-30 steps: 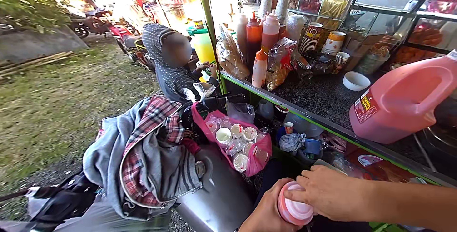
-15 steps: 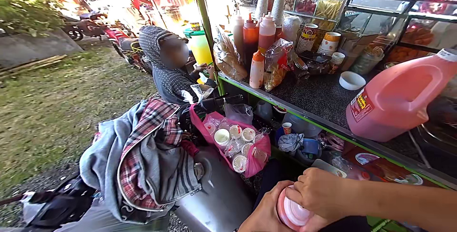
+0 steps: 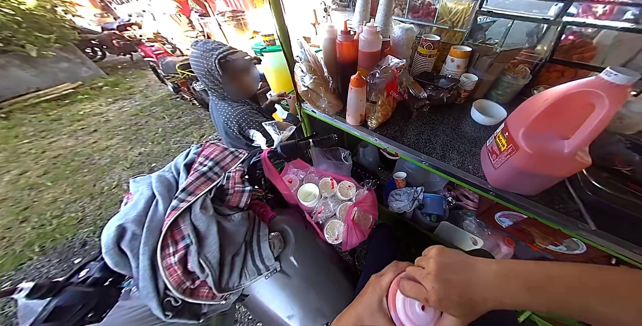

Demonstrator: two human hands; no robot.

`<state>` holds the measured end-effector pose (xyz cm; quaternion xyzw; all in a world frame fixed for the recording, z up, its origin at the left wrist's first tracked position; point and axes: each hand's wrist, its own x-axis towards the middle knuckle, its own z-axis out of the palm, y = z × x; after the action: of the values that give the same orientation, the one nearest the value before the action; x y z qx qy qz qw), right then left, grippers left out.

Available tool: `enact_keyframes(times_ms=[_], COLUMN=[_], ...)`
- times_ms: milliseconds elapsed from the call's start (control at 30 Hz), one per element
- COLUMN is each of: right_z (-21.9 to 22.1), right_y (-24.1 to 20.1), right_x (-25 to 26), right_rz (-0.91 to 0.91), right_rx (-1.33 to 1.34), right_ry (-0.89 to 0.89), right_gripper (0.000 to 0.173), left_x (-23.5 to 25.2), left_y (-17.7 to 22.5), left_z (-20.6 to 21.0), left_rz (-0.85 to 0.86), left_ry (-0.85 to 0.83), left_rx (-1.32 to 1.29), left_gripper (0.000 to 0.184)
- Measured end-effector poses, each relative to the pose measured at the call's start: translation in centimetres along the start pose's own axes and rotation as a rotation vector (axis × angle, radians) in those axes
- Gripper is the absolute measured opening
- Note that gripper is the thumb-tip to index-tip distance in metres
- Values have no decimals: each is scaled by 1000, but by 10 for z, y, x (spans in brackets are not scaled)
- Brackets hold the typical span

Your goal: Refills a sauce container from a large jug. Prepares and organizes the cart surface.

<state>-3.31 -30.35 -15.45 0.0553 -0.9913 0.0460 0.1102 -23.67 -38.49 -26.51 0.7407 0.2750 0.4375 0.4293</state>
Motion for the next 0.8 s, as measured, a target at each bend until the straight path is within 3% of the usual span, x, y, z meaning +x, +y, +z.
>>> enact_keyframes(times_ms=[133,267,433,667,800], right_z=[8,4,18,37,29], right_y=[-10,-3,6,5,11], right_x=[-2,3,6,-1,0], right_rz=[156,-10,-154,191,28], right_rx=[-124,76,95,-24,60], right_ry=[96,12,103,266,217], right_gripper=[61,63,63,63,66], left_x=[-4,-3,3,-4,-3], left_y=[1,4,6,1,2], left_z=[5,-7,-9,7,-8], left_rz=[-19,-21,-30,-123,-123], left_ry=[114,-46,-138,236,67], left_rx=[-51,-49,23,57,35], left_gripper=[100,95,93,101,99])
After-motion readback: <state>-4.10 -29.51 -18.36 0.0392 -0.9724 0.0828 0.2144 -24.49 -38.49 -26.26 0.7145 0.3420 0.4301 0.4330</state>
